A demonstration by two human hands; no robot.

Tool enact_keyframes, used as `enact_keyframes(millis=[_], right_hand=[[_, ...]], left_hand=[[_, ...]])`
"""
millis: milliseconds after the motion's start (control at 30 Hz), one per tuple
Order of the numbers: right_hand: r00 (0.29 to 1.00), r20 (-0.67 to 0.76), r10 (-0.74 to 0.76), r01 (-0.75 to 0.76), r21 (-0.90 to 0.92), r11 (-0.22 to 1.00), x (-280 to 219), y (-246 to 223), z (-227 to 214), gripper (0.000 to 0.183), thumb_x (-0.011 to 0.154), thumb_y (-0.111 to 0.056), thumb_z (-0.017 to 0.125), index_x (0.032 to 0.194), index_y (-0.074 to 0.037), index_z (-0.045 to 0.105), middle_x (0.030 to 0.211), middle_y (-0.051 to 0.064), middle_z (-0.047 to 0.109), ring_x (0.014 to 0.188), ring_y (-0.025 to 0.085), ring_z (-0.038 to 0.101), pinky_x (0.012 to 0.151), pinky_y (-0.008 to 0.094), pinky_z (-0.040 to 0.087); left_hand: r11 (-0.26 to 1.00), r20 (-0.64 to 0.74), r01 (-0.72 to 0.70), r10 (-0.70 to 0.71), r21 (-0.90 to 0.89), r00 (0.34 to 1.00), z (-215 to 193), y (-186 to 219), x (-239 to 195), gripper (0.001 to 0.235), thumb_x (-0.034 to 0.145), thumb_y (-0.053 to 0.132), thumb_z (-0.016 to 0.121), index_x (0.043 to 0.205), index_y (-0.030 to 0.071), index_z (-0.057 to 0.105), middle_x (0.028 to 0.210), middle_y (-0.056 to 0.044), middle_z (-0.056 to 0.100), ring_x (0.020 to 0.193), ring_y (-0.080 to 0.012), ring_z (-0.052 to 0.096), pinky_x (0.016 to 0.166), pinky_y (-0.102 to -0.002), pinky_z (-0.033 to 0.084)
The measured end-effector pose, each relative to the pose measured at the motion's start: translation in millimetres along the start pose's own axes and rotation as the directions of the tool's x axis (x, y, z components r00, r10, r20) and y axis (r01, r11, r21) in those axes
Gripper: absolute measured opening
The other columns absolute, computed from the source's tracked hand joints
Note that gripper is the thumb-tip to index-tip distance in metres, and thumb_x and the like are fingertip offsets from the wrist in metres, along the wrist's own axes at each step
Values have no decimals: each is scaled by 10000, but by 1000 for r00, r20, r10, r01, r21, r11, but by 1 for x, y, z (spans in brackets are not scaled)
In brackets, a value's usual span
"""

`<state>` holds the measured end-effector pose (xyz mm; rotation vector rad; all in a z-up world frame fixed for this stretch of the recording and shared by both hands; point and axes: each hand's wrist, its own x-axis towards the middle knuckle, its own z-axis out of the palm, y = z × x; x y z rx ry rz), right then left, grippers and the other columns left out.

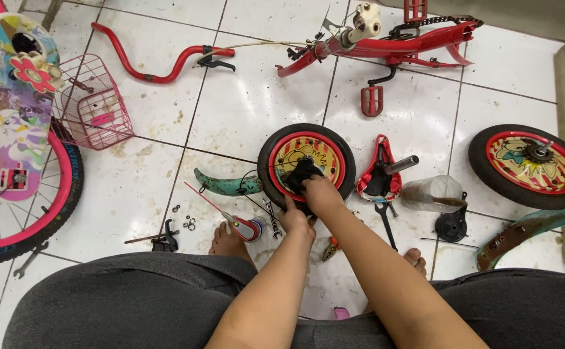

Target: The person wipes a black bicycle hub cover with a black cloth, then uses a small brush to clean the hub of a small bicycle wheel. They continue wiping the wheel hub and cover with the cloth.

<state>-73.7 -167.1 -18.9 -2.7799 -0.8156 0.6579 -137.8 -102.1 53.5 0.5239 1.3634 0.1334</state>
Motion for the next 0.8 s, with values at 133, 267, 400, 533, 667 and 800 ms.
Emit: enact_keyframes(millis=[133, 267, 400, 533, 667, 800], right_hand=[[999, -8, 36, -37, -73, 997, -7, -19, -5, 173, 933, -198, 621, 1041, -94, 708, 1004, 158, 681, 969, 326, 711, 846, 353, 574], [998, 6, 69, -69, 48, 996, 0, -23, -10, 200, 935, -111, 592, 1085, -20, 690, 1060, 204, 671, 1017, 383, 690, 892, 401, 566], [994, 99, -38, 30, 80, 996, 1, -15, -27, 256, 889, -80, 664, 1127, -68, 756, 1170, 176, 695, 1089, 364, 690, 998, 398, 533], [998, 63, 2, -6, 70, 998, -3, -15, -18, 219, 898, -127, 642, 1076, -83, 762, 1093, 157, 720, 1033, 357, 711, 939, 392, 565], [990, -21, 142, -135, 194, 972, -7, -27, -12, 204, 923, -134, 617, 1040, -19, 737, 952, 187, 713, 947, 346, 718, 859, 376, 569], [892, -99, 441, -276, 654, 705, -4, -11, 1, 285, 838, -180, 720, 1011, 46, 748, 916, 190, 761, 797, 341, 716, 739, 396, 564]], left_hand=[[997, 12, -11, 10, 83, 1000, -9, -15, 31, 612, 1036, 479, 565, 1435, 52, 383, 1296, -201, 534, 1211, -346, 573, 941, -557, 571], [996, 23, -17, 15, 86, 1000, -7, -10, 28, 620, 1032, 469, 566, 1424, 22, 391, 1285, -209, 525, 1214, -341, 559, 947, -540, 567], [999, 11, 26, -26, 37, 1000, -4, -4, 15, 623, 1027, 480, 569, 1425, 42, 376, 1295, -193, 509, 1237, -347, 540, 996, -574, 536], [997, 17, -6, 5, 78, 1000, -5, 1, 7, 588, 1043, 446, 542, 1427, 36, 370, 1308, -217, 505, 1249, -361, 537, 997, -585, 529], [992, 23, -20, 17, 126, 1000, -8, 3, 16, 620, 1040, 473, 543, 1443, 39, 362, 1309, -211, 504, 1247, -364, 539, 983, -585, 519], [996, 21, -30, 29, 81, 999, -19, -17, 59, 386, 1035, 391, 514, 1257, 78, 553, 1063, -148, 674, 748, -265, 663, 523, -354, 530]])
